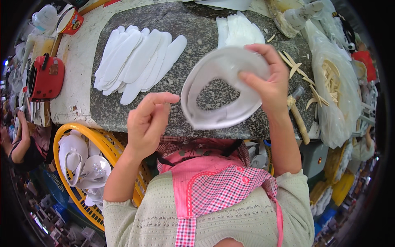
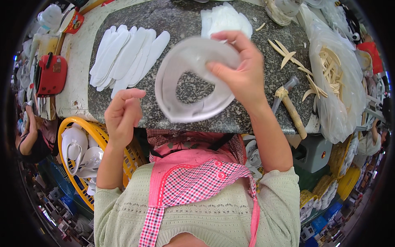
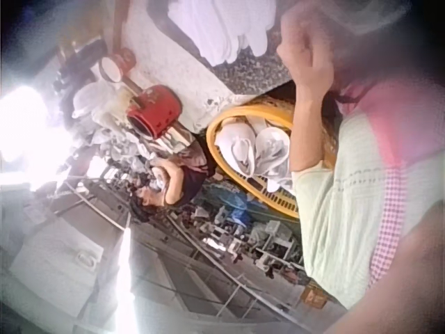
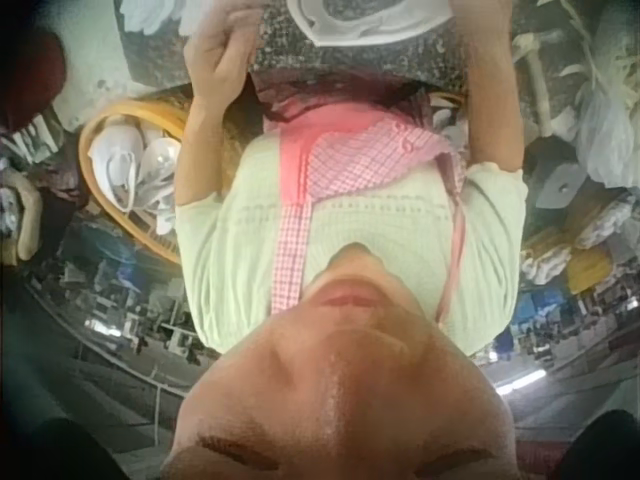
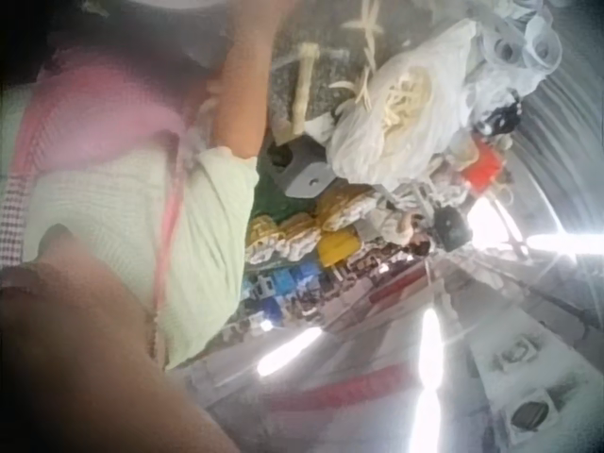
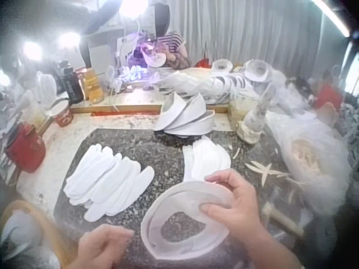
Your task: The person assembles footwear uppers by hand, taking shoe upper components, attaching lining pieces and padding inserts to them, and pressing the parts together.
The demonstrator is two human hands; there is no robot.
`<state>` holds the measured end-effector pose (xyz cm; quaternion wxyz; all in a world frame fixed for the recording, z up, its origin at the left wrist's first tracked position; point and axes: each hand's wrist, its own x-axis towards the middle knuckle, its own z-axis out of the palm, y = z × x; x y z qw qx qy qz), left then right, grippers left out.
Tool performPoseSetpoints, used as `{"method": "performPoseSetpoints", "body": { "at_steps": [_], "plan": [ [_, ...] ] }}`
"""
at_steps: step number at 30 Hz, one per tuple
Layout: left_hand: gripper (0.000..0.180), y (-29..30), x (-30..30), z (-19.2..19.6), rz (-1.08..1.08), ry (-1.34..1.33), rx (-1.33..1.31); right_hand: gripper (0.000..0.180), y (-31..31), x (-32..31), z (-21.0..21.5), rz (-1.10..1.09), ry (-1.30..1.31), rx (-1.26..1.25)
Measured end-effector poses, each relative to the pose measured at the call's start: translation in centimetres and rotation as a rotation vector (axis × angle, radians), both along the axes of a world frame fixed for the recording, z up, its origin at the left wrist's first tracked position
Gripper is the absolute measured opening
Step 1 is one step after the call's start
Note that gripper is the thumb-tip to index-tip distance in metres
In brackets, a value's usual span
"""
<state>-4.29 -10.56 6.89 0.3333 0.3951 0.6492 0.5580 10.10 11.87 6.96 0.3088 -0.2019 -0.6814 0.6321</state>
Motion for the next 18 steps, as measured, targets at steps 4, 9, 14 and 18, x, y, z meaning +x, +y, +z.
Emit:
{"method": "performPoseSetpoints", "body": {
  "at_steps": [4, 9, 14, 18],
  "plan": [
    [0.043, -1.0, 1.9, -0.9, -0.455, 0.324, -0.406, 0.025, 2.0, -0.7, 2.3, -0.186, 0.263, 0.702],
    [0.051, -1.7, 2.3, -3.0, -0.607, 0.579, -0.252, 0.021, -2.2, -0.4, -5.5, 0.3, 0.072, 1.167],
    [0.042, -1.3, 2.1, -1.3, -0.77, 0.314, -0.202, 0.026, -4.3, 1.8, -6.4, 0.472, -0.031, 0.849],
    [0.037, -1.0, 3.3, -3.0, -0.927, 0.257, -0.326, 0.029, -4.1, 2.7, -7.9, 0.419, 0.096, 0.9]
  ]
}}
